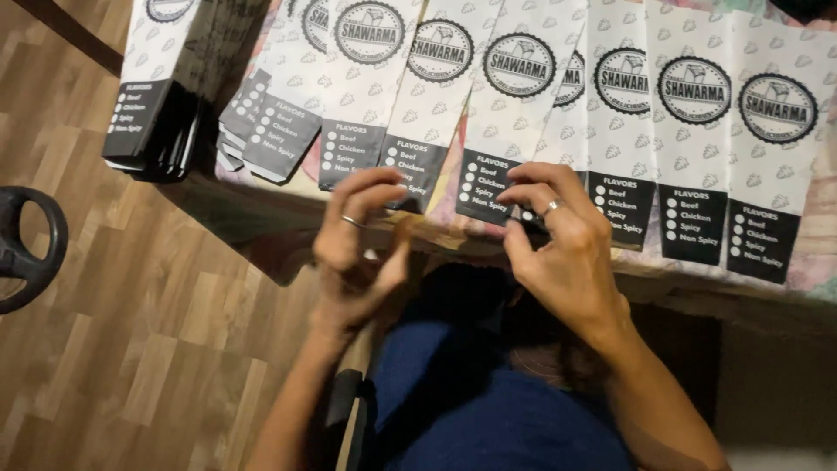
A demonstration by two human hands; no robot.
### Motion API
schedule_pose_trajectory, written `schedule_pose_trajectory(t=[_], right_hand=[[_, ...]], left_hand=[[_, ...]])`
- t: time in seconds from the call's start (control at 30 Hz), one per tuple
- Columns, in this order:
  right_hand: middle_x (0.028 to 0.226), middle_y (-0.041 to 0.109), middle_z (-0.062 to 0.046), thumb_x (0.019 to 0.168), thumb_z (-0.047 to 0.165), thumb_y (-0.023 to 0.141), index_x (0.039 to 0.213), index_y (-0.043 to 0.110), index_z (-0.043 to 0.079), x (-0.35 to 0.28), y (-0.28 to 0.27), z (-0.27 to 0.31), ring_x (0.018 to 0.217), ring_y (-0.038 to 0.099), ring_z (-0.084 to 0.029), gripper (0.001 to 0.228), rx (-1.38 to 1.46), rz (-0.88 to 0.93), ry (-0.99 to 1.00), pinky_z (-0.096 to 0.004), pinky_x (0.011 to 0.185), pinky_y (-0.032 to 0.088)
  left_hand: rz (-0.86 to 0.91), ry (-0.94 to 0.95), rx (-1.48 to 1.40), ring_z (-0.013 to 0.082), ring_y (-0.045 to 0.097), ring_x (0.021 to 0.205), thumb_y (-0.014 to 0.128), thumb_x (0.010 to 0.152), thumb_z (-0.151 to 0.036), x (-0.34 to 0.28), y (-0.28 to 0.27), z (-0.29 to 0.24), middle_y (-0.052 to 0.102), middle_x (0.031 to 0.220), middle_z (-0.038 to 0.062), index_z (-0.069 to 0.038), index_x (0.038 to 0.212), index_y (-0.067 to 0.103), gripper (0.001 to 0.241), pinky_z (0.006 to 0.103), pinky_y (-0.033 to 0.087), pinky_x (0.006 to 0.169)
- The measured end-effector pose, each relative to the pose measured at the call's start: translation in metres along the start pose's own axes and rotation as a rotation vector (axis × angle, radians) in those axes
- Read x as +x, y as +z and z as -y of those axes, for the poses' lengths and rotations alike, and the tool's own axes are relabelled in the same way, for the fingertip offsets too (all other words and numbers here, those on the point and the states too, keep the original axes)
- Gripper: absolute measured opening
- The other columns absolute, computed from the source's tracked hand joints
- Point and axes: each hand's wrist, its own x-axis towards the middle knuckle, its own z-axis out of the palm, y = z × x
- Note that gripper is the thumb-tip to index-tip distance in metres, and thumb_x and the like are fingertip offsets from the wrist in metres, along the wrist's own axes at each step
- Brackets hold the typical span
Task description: Applying glue to paper templates and folding them to assemble food packaging bags.
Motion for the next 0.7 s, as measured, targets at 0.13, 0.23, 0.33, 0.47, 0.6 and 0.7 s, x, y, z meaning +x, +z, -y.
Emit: schedule_pose_trajectory(t=[0.13,0.23,0.33,0.47,0.6,0.7], right_hand=[[0.113,0.070,-0.014,0.074,-0.021,0.063,0.097,0.073,0.001,0.003,0.019,0.016,0.107,0.069,-0.039,0.033,0.032,-0.044,-0.079,-0.043,0.092,0.057],[0.116,0.071,-0.017,0.083,-0.015,0.069,0.099,0.073,0.000,0.007,0.045,0.023,0.107,0.072,-0.039,0.022,0.118,-0.034,-0.133,-0.043,0.092,0.057],[0.122,0.071,-0.012,0.091,0.001,0.076,0.105,0.073,0.001,0.008,0.063,0.021,0.113,0.072,-0.033,0.015,0.127,-0.004,-0.182,-0.039,0.096,0.058],[0.118,0.071,-0.014,0.093,0.006,0.077,0.105,0.073,0.000,0.005,0.065,0.010,0.109,0.072,-0.034,0.014,0.042,0.024,-0.205,-0.041,0.093,0.060],[0.112,0.072,-0.014,0.093,0.003,0.077,0.099,0.074,0.000,0.005,0.059,0.010,0.104,0.072,-0.035,0.007,0.049,0.006,-0.220,-0.041,0.089,0.061],[0.111,0.072,-0.014,0.092,0.008,0.079,0.100,0.074,0.001,0.006,0.061,0.009,0.104,0.072,-0.035,0.011,0.055,0.004,-0.230,-0.041,0.090,0.060]], left_hand=[[0.101,0.037,0.046,0.0401,0.065,0.122,0.079,0.084,0.003,0.003,-0.020,0.016,0.063,0.127,0.020,0.001,0.118,0.065,0.036,0.0499,0.045,0.113],[0.164,0.110,0.063,0.0400,0.064,0.125,0.072,0.092,-0.003,0.007,-0.023,0.020,0.064,0.126,0.020,0.002,0.121,0.063,0.030,0.0511,0.040,0.116],[0.198,0.086,0.117,0.0411,0.064,0.122,0.075,0.091,0.001,0.005,-0.020,0.024,0.063,0.124,0.022,0.004,0.120,0.062,0.031,0.0545,0.041,0.115],[0.174,0.099,0.083,0.0404,0.066,0.119,0.072,0.094,-0.001,-0.002,-0.015,0.039,0.063,0.127,0.022,0.002,0.117,0.064,0.025,0.0539,0.044,0.114],[0.154,0.123,-0.010,0.0363,0.070,0.113,0.069,0.096,-0.002,-0.002,-0.014,0.044,0.063,0.129,0.021,0.001,0.109,0.068,0.014,0.0491,0.052,0.107],[0.152,0.111,-0.022,0.0354,0.073,0.108,0.072,0.095,-0.001,0.001,-0.016,0.043,0.062,0.129,0.021,0.001,0.106,0.070,0.012,0.0474,0.057,0.101]])
